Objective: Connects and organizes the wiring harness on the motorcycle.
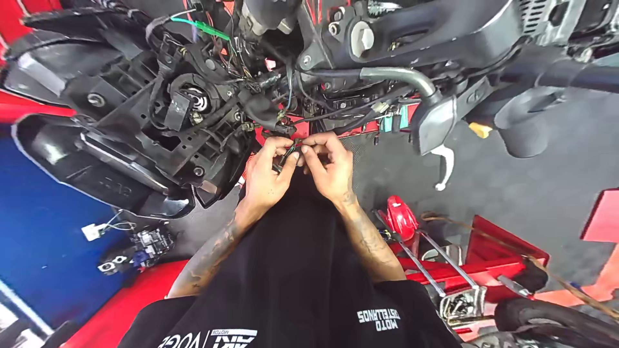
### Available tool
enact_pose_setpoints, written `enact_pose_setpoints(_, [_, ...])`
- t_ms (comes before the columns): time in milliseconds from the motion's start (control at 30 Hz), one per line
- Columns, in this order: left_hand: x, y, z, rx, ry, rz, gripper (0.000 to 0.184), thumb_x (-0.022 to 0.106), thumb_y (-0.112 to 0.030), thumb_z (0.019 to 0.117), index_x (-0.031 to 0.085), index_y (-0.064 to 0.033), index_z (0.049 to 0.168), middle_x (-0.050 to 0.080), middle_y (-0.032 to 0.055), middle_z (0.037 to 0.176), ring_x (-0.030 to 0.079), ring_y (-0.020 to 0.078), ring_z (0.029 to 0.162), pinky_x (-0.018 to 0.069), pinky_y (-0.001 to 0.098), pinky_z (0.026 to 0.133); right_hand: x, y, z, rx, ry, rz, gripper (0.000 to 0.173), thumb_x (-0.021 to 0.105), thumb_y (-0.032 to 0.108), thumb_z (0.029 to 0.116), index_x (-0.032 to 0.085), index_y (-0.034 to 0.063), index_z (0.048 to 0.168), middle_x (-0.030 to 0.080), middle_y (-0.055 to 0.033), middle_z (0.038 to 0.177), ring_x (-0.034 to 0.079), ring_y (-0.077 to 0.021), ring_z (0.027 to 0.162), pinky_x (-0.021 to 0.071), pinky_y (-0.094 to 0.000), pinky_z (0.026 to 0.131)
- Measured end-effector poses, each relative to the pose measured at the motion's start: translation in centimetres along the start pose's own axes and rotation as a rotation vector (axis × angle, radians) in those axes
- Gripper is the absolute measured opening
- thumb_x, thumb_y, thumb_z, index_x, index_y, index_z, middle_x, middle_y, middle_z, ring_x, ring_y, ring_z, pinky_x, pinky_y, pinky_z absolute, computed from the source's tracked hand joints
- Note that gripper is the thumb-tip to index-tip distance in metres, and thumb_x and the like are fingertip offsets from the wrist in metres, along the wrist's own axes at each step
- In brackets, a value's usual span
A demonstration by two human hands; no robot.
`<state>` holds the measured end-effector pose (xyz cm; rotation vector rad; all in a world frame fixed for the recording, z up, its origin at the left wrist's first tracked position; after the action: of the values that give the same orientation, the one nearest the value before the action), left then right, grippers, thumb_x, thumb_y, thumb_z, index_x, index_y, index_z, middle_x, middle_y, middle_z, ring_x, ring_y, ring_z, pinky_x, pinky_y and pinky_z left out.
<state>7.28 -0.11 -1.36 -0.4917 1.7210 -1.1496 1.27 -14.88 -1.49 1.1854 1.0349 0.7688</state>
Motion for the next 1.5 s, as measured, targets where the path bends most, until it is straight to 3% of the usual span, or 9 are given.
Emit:
enact_pose_setpoints(133, [-0.1, 0.2, 0.9, -0.103, -0.041, -0.114, 0.017, 0.070, -0.025, 0.0989, 0.066, -0.0090, 0.101, 0.072, -0.0016, 0.078, 0.070, 0.0079, 0.064, 0.0622, 0.0273, 0.058, -0.8, -3.1, -1.1, -0.025, -0.015, 0.135, 0.011, 0.063, 0.001, 0.0931, 0.066, -0.0024, 0.104, 0.072, -0.0083, 0.088, 0.071, -0.0155, 0.075, 0.0623, -0.0339, 0.067])
enact_pose_setpoints(300, [0.9, 0.9, 1.5, -0.302, 0.017, -0.450, 0.024, 0.060, -0.022, 0.1058, 0.062, -0.0041, 0.091, 0.070, 0.0039, 0.065, 0.068, 0.0148, 0.052, 0.0615, 0.0297, 0.050, 0.7, -6.7, 1.5, 0.113, 0.148, 0.705, 0.026, 0.051, -0.001, 0.0988, 0.066, -0.0008, 0.120, 0.071, -0.0134, 0.117, 0.072, -0.0214, 0.093, 0.0627, -0.0400, 0.079])
enact_pose_setpoints(500, [0.7, 1.2, 1.2, -0.377, 0.043, -0.445, 0.027, 0.060, -0.024, 0.1057, 0.063, -0.0040, 0.088, 0.070, 0.0045, 0.065, 0.069, 0.0147, 0.051, 0.0616, 0.0297, 0.051, 4.0, -7.0, 3.4, 0.544, 0.521, 0.931, 0.015, 0.056, 0.014, 0.1036, 0.068, 0.0064, 0.108, 0.073, -0.0045, 0.090, 0.069, -0.0128, 0.070, 0.0606, -0.0289, 0.061])
enact_pose_setpoints(667, [1.3, 2.1, 1.1, -0.366, 0.016, -0.459, 0.028, 0.062, -0.025, 0.1050, 0.062, -0.0033, 0.087, 0.071, 0.0063, 0.066, 0.070, 0.0171, 0.053, 0.0625, 0.0316, 0.052, 4.5, -6.9, 4.9, 0.530, 0.696, 0.928, 0.010, 0.060, 0.006, 0.0964, 0.070, 0.0063, 0.096, 0.069, -0.0014, 0.077, 0.065, -0.0104, 0.063, 0.0568, -0.0273, 0.058])
enact_pose_setpoints(800, [1.6, 1.8, 0.4, -0.348, 0.077, -0.457, 0.021, 0.063, -0.019, 0.1038, 0.066, -0.0009, 0.112, 0.076, 0.0080, 0.084, 0.075, 0.0194, 0.072, 0.0657, 0.0342, 0.068, 4.3, -8.3, 4.2, 0.688, 0.447, 0.910, 0.010, 0.054, 0.011, 0.0988, 0.064, 0.0093, 0.096, 0.065, -0.0015, 0.072, 0.061, -0.0110, 0.058, 0.0546, -0.0270, 0.055])
enact_pose_setpoints(933, [3.0, 1.8, -0.5, -0.428, 0.131, -0.623, 0.038, 0.069, -0.014, 0.0987, 0.057, -0.0013, 0.133, 0.074, 0.0108, 0.105, 0.075, 0.0231, 0.090, 0.0647, 0.0393, 0.082, 3.5, -8.4, 2.5, 0.754, 0.187, 0.959, 0.015, 0.050, 0.017, 0.1023, 0.063, 0.0136, 0.096, 0.061, 0.0009, 0.074, 0.057, -0.0072, 0.059, 0.0519, -0.0221, 0.055])
enact_pose_setpoints(1133, [5.8, 3.2, -0.5, -0.681, 0.036, -1.061, 0.023, 0.060, -0.016, 0.1042, 0.062, -0.0026, 0.122, 0.071, 0.0093, 0.102, 0.069, 0.0157, 0.085, 0.0596, 0.0315, 0.080, 2.7, -8.6, 1.8, 0.709, 0.055, 0.888, 0.014, 0.052, 0.011, 0.1029, 0.065, 0.0105, 0.100, 0.063, -0.0004, 0.074, 0.058, -0.0065, 0.058, 0.0519, -0.0212, 0.053])
enact_pose_setpoints(1300, [6.1, 2.8, 0.2, -0.665, -0.116, -0.944, 0.024, 0.069, -0.029, 0.0998, 0.067, -0.0067, 0.109, 0.072, 0.0060, 0.096, 0.070, 0.0138, 0.078, 0.0601, 0.0291, 0.070, 1.6, -8.1, 1.8, 0.590, 0.073, 0.743, 0.010, 0.059, 0.004, 0.0992, 0.068, 0.0077, 0.102, 0.068, -0.0013, 0.083, 0.059, -0.0050, 0.063, 0.0523, -0.0199, 0.056])
enact_pose_setpoints(1500, [5.8, 2.1, 0.7, -0.677, -0.096, -0.861, 0.025, 0.065, -0.026, 0.1024, 0.069, -0.0028, 0.111, 0.076, 0.0095, 0.098, 0.074, 0.0183, 0.081, 0.0628, 0.0338, 0.073, 0.7, -8.1, 0.4, 0.293, 0.019, 0.724, 0.006, 0.061, 0.005, 0.0996, 0.066, 0.0069, 0.101, 0.065, -0.0041, 0.087, 0.060, -0.0072, 0.068, 0.0529, -0.0208, 0.058])
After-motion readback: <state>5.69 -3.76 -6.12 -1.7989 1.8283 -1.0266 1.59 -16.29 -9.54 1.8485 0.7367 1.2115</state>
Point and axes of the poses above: each hand's wrist, its own z-axis towards the middle knuckle, its own x-axis out of the palm, y = z × x, the point moved 8 cm from there along z, towards the middle knuckle
